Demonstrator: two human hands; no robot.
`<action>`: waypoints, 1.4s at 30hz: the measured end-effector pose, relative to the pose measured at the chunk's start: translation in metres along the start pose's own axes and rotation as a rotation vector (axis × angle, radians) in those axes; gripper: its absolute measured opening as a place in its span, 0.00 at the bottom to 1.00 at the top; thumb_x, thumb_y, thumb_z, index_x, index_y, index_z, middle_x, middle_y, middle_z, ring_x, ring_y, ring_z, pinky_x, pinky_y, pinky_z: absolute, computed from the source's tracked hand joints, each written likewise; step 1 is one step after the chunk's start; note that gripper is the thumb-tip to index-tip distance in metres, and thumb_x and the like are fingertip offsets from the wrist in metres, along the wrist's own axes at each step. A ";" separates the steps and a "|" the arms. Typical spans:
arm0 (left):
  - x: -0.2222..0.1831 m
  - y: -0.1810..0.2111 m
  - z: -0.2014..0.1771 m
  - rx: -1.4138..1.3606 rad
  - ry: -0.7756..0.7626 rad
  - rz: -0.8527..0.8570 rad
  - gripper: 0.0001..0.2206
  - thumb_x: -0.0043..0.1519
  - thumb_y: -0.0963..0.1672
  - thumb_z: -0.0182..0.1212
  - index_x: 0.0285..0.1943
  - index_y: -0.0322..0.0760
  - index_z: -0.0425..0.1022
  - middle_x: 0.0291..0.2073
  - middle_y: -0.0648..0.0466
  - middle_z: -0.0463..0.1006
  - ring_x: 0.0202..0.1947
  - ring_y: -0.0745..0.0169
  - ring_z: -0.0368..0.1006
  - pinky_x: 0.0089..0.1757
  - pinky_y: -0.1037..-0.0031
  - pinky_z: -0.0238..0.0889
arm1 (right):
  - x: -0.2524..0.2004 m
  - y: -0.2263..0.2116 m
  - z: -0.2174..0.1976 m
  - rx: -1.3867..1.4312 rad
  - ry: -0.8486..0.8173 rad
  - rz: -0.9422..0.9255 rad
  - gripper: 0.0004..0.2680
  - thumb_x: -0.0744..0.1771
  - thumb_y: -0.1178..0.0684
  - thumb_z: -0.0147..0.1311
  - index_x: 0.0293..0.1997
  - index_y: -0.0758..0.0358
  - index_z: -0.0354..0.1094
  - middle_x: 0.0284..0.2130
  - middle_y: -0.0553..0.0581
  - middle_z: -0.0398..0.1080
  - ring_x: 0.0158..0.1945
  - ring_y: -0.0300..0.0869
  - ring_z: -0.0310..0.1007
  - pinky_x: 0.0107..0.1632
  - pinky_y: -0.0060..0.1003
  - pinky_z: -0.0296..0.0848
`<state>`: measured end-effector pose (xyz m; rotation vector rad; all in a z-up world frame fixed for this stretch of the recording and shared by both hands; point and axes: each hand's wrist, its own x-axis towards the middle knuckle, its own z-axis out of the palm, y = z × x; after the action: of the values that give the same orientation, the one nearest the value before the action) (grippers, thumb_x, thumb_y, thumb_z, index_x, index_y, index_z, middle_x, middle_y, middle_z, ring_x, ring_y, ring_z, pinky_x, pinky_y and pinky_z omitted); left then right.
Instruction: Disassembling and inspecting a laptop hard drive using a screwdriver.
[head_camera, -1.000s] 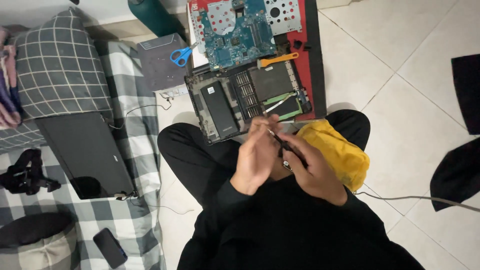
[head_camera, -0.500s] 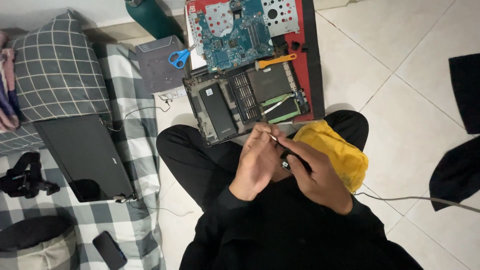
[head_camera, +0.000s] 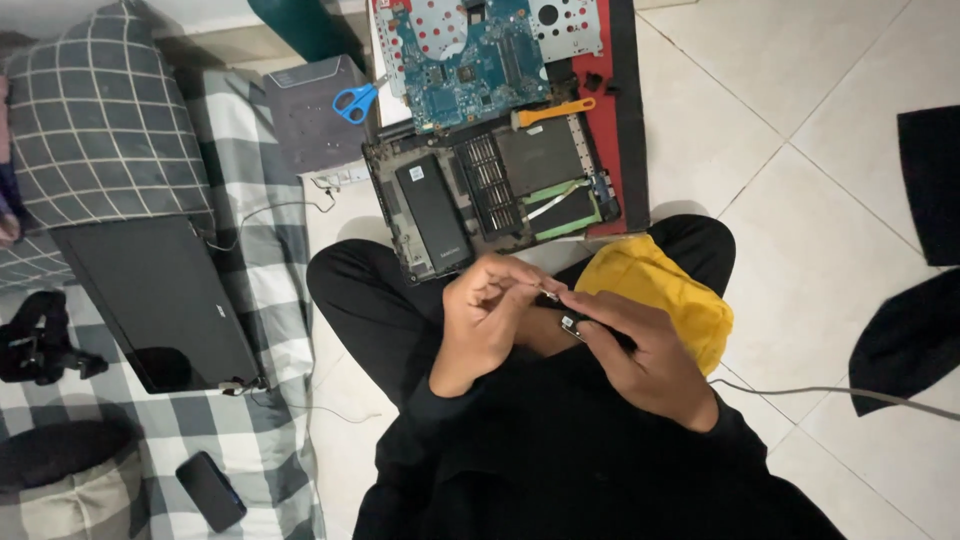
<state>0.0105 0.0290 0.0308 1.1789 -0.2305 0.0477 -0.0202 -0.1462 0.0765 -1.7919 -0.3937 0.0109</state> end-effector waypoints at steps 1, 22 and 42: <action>0.001 0.003 0.000 0.060 -0.004 0.012 0.01 0.62 0.36 0.63 0.40 0.28 0.76 0.30 0.42 0.84 0.32 0.58 0.82 0.37 0.68 0.74 | -0.001 0.000 0.000 -0.005 -0.004 0.009 0.12 0.68 0.65 0.50 0.58 0.69 0.71 0.25 0.58 0.73 0.24 0.36 0.69 0.27 0.30 0.67; 0.003 0.019 -0.007 0.099 -0.099 0.029 0.02 0.65 0.36 0.60 0.42 0.30 0.77 0.33 0.45 0.84 0.36 0.57 0.82 0.39 0.66 0.76 | -0.001 -0.001 -0.003 0.011 -0.054 0.068 0.13 0.68 0.64 0.49 0.58 0.67 0.71 0.26 0.59 0.75 0.23 0.37 0.70 0.27 0.29 0.68; 0.013 0.034 -0.037 0.603 -0.435 -0.160 0.06 0.65 0.36 0.57 0.47 0.31 0.80 0.38 0.40 0.83 0.38 0.38 0.80 0.43 0.52 0.74 | -0.007 0.023 -0.015 -0.225 -0.311 0.192 0.14 0.69 0.62 0.48 0.62 0.61 0.70 0.29 0.63 0.76 0.27 0.49 0.76 0.30 0.40 0.70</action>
<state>0.0237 0.0747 0.0516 1.8009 -0.5278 -0.3024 -0.0175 -0.1674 0.0569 -2.0516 -0.4562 0.3978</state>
